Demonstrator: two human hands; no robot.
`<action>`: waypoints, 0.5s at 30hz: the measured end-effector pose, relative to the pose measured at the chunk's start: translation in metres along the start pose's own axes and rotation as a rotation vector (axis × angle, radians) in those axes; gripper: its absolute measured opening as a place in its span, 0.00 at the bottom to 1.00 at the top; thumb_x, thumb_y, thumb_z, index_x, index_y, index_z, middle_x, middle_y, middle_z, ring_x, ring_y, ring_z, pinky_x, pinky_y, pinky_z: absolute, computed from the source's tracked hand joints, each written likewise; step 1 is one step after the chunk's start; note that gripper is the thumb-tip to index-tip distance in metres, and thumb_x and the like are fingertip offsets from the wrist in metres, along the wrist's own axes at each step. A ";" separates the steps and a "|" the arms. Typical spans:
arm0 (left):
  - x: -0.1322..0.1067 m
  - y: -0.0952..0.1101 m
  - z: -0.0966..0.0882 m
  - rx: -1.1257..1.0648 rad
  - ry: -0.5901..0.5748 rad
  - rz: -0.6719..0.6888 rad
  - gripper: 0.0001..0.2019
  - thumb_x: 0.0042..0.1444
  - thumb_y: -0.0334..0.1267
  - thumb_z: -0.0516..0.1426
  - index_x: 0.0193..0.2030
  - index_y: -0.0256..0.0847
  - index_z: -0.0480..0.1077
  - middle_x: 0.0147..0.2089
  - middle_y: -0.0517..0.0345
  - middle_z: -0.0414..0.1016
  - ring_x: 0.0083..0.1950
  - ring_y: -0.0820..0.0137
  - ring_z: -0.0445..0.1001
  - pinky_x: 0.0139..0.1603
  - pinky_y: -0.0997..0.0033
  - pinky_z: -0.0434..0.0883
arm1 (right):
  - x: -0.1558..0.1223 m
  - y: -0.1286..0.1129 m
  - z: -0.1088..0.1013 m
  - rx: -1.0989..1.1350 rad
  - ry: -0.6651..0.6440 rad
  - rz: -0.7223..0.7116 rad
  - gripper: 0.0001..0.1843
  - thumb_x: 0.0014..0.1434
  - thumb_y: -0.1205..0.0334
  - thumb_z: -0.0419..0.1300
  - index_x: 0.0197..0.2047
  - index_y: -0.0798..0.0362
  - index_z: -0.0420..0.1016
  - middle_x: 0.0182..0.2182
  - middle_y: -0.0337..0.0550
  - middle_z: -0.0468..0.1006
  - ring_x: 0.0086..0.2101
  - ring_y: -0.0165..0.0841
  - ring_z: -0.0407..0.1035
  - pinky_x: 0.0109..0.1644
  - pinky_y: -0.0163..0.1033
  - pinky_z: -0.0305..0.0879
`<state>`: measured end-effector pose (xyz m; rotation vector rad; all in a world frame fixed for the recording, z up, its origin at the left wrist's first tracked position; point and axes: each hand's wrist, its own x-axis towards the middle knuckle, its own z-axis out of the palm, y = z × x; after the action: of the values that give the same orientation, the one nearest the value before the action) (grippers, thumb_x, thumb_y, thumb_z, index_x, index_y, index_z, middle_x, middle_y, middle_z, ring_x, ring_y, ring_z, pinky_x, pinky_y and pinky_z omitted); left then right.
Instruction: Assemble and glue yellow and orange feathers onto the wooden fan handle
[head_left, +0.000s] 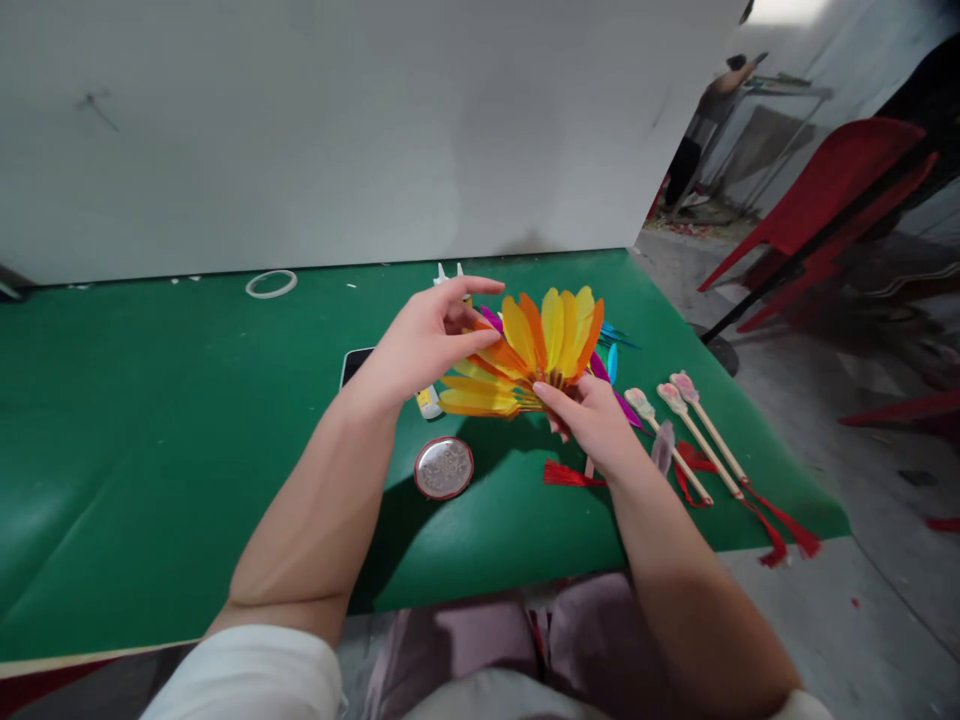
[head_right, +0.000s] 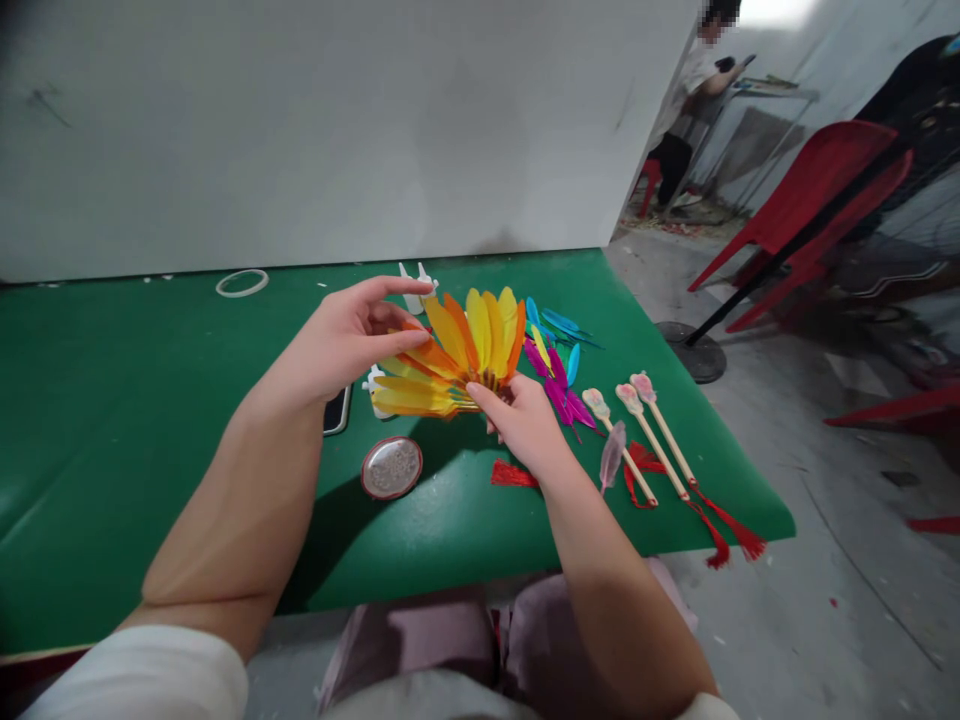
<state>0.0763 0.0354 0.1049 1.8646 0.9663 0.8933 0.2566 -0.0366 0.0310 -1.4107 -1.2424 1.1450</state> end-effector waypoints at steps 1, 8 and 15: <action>0.000 -0.001 0.000 0.007 0.007 -0.001 0.21 0.49 0.32 0.59 0.52 0.41 0.66 0.31 0.58 0.74 0.32 0.71 0.75 0.37 0.69 0.74 | 0.000 0.000 0.000 0.012 0.006 -0.006 0.20 0.51 0.44 0.58 0.29 0.54 0.64 0.14 0.32 0.64 0.15 0.24 0.58 0.16 0.29 0.53; 0.002 -0.003 0.003 0.018 0.052 -0.001 0.21 0.48 0.32 0.58 0.52 0.41 0.66 0.30 0.59 0.74 0.31 0.72 0.75 0.36 0.70 0.73 | -0.001 -0.002 0.001 0.013 0.026 0.003 0.20 0.51 0.45 0.59 0.32 0.55 0.66 0.14 0.32 0.65 0.16 0.25 0.59 0.17 0.30 0.54; 0.001 -0.001 0.005 -0.012 0.057 0.020 0.17 0.53 0.36 0.55 0.50 0.43 0.67 0.31 0.59 0.74 0.32 0.72 0.74 0.33 0.72 0.73 | -0.001 -0.004 0.001 -0.060 0.015 -0.005 0.19 0.51 0.46 0.59 0.34 0.56 0.68 0.14 0.32 0.65 0.15 0.24 0.59 0.17 0.30 0.53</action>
<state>0.0810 0.0348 0.1018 1.8505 0.9762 0.9668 0.2547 -0.0370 0.0347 -1.4573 -1.2784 1.0996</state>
